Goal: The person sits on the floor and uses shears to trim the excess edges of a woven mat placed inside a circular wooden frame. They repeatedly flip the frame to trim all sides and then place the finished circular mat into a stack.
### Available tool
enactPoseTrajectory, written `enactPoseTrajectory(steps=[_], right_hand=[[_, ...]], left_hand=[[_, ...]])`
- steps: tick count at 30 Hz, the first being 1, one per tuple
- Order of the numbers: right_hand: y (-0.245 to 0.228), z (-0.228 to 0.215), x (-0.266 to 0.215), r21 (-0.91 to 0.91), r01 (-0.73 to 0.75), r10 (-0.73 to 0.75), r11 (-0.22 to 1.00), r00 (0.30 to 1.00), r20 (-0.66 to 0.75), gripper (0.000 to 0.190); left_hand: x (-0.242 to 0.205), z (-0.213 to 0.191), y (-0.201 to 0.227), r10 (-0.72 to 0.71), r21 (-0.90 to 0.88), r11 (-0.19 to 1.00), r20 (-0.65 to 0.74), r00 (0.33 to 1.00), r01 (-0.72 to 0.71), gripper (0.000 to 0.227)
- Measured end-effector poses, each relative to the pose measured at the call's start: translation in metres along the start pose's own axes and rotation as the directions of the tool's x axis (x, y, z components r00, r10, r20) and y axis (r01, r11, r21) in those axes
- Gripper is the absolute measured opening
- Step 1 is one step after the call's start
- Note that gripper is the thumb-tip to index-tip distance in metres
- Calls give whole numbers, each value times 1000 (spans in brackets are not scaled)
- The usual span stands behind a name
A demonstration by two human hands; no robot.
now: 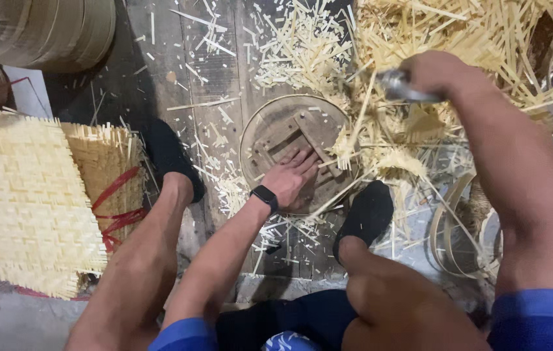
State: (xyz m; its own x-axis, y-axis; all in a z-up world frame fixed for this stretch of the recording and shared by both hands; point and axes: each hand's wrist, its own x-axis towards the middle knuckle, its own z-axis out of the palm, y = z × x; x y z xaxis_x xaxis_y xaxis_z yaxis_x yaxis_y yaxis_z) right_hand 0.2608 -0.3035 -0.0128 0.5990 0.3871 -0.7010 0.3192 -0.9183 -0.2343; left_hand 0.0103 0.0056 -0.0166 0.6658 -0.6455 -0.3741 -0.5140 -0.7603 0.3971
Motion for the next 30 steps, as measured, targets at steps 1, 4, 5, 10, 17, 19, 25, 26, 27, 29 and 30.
enactPoseTrajectory(steps=[1, 4, 5, 10, 17, 19, 25, 26, 27, 29, 30], right_hand=[[9, 0, 1, 216, -54, 56, 975, 998, -5, 40], [37, 20, -14, 694, -80, 130, 715, 991, -19, 48], [42, 33, -21, 803, -60, 140, 593, 990, -29, 52], [65, 128, -88, 574, -214, 128, 791, 974, 188, 44], [122, 156, -116, -33, -134, 130, 991, 828, 546, 43], [132, 135, -87, -44, -146, 148, 988, 850, 506, 45], [188, 30, 12, 166, -406, 434, 899, 773, -462, 71], [188, 26, 20, 321, -423, 531, 847, 686, -497, 66], [182, 22, 30, 472, -416, 626, 777, 594, -506, 61], [154, 27, 43, 634, -416, 735, 652, 553, -393, 65], [142, 27, 45, 705, -412, 781, 577, 531, -329, 67]], left_hand=[[0, -2, 0, 1, -6, 1000, -1, 1000, -1, 85], [-2, -7, 3, 4, -12, 1000, -15, 1000, -5, 85], [-2, -9, 3, 4, -5, 1000, -25, 1000, -4, 87], [0, -9, 3, 0, -4, 1000, -15, 1000, 0, 87], [2, 3, -1, 1, -13, 1000, -11, 1000, -1, 90], [2, 5, -1, 6, -6, 1000, -38, 999, -6, 89], [7, 6, 3, -59, -28, 998, 68, 996, 61, 93], [8, 5, 3, -74, -31, 997, 91, 993, 77, 93], [6, 3, 5, -90, -32, 995, 117, 989, 94, 93], [6, -2, 6, -68, -83, 994, 51, 996, 72, 88], [7, -5, 6, -56, -106, 993, 15, 998, 57, 85]])
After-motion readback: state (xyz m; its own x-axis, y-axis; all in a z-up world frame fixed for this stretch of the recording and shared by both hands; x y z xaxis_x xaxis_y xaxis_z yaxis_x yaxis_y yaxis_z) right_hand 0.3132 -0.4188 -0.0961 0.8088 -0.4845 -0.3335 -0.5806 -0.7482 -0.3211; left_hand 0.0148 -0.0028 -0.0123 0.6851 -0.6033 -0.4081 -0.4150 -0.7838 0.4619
